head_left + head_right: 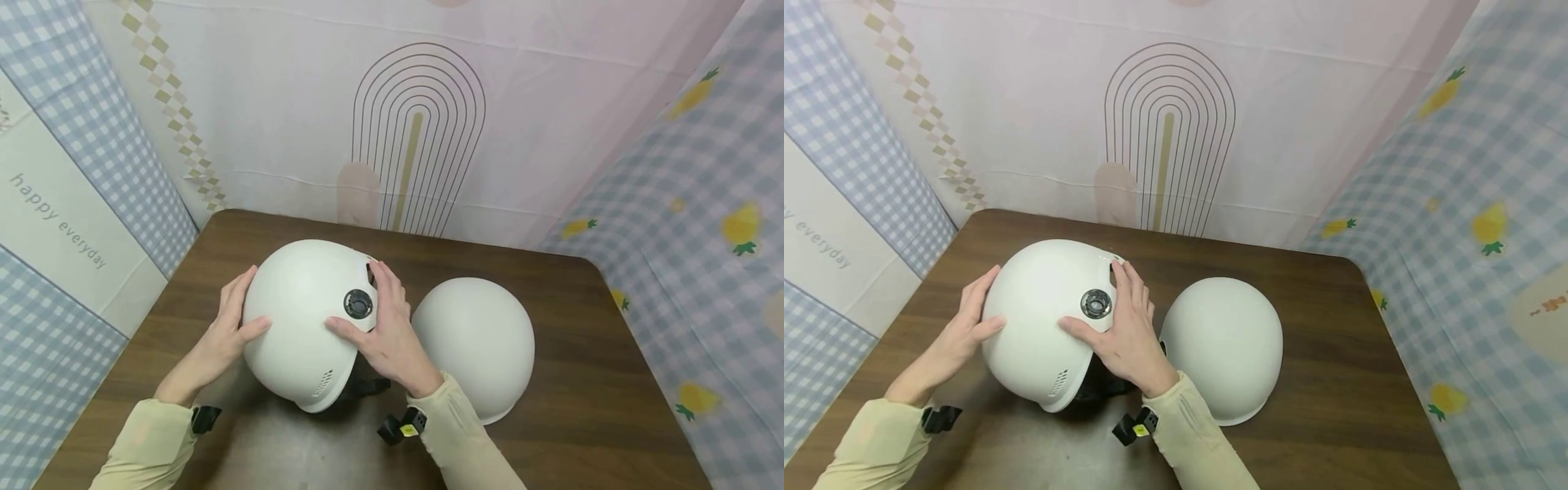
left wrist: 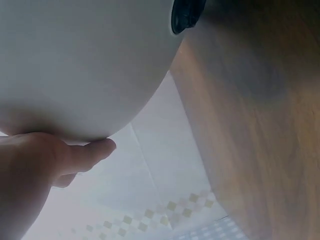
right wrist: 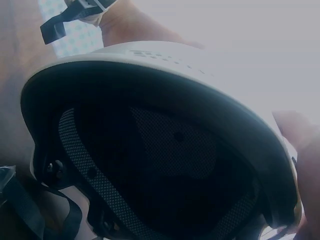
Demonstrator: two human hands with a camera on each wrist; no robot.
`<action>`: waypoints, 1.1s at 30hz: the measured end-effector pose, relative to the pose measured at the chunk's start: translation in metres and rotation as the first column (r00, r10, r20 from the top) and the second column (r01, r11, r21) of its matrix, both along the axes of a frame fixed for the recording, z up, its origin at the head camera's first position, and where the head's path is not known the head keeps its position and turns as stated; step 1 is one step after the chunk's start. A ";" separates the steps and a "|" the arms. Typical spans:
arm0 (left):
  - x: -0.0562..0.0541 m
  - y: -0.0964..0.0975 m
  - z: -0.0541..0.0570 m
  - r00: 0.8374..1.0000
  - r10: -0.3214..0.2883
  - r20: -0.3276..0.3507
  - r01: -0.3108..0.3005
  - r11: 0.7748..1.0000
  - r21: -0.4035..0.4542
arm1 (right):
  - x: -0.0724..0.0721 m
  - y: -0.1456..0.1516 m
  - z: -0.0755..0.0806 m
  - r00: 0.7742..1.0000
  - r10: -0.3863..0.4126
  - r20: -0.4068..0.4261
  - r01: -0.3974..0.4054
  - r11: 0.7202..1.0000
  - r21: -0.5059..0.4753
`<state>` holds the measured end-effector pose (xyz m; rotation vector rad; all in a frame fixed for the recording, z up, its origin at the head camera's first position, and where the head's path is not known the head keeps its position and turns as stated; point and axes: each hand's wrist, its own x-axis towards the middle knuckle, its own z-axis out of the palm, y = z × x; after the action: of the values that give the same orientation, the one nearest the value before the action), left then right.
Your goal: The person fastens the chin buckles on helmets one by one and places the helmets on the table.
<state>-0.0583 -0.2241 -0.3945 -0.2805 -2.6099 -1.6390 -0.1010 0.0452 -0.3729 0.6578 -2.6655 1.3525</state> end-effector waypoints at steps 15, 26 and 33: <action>0.001 0.000 0.008 0.999 -0.035 -0.038 0.035 0.999 -0.001 | 0.001 -0.004 0.000 0.997 0.001 0.075 0.000 1.000 -0.005; 0.004 0.006 0.006 0.998 0.023 -0.057 -0.026 0.998 -0.062 | 0.000 -0.010 0.007 0.998 0.028 0.062 -0.027 0.999 -0.024; 0.004 0.005 0.003 0.997 0.039 -0.063 -0.041 0.999 -0.027 | -0.001 -0.011 0.010 0.997 0.059 0.053 -0.058 0.998 -0.031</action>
<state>-0.0544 -0.2188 -0.3910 -0.2737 -2.5771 -1.5567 -0.1022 0.0338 -0.3629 0.7113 -2.6826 1.4412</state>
